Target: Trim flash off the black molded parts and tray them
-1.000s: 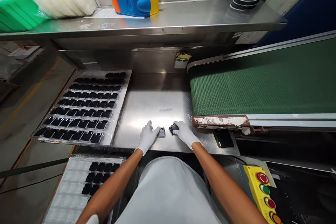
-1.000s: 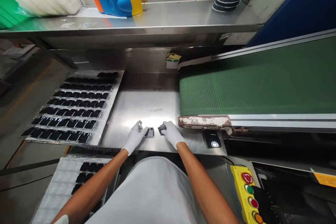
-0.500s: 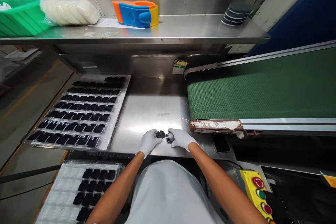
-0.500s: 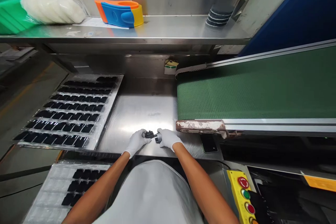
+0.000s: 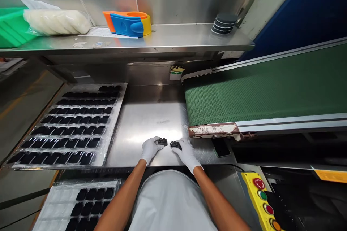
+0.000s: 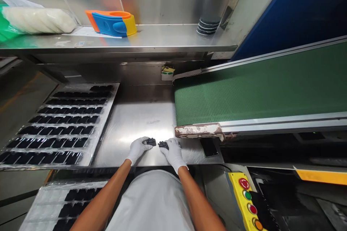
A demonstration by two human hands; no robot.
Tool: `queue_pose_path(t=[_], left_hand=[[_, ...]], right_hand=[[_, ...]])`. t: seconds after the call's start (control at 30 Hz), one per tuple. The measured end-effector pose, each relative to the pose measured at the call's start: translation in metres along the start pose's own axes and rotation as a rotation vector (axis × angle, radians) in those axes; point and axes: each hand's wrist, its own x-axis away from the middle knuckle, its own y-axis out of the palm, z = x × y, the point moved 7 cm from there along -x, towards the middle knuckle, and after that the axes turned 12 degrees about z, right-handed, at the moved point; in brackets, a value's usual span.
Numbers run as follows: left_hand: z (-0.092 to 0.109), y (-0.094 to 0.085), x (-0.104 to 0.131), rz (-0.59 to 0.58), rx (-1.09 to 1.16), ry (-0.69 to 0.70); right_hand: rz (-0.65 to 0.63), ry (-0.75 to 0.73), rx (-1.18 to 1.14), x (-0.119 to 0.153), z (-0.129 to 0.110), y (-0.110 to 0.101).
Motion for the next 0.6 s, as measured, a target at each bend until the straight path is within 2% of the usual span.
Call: queue_pose_path(t=[0.17, 0.3, 0.47, 0.6], left_hand=[[0.017, 0.009, -0.013, -0.014, -0.03, 0.038], [0.029, 0.012, -0.018, -0.036, -0.071, 0.083], [0.039, 0.011, -0.011, -0.13, -0.132, 0.172], [0.035, 0.008, -0.025, -0.062, -0.273, 0.123]], right_hand=[[0.175, 0.028, -0.007, -0.002, 0.012, 0.0], [0.242, 0.036, -0.008, -0.007, 0.015, 0.005], [0.29, 0.101, 0.038, -0.006, 0.01, 0.011], [0.326, 0.088, 0.05, -0.002, 0.013, 0.004]])
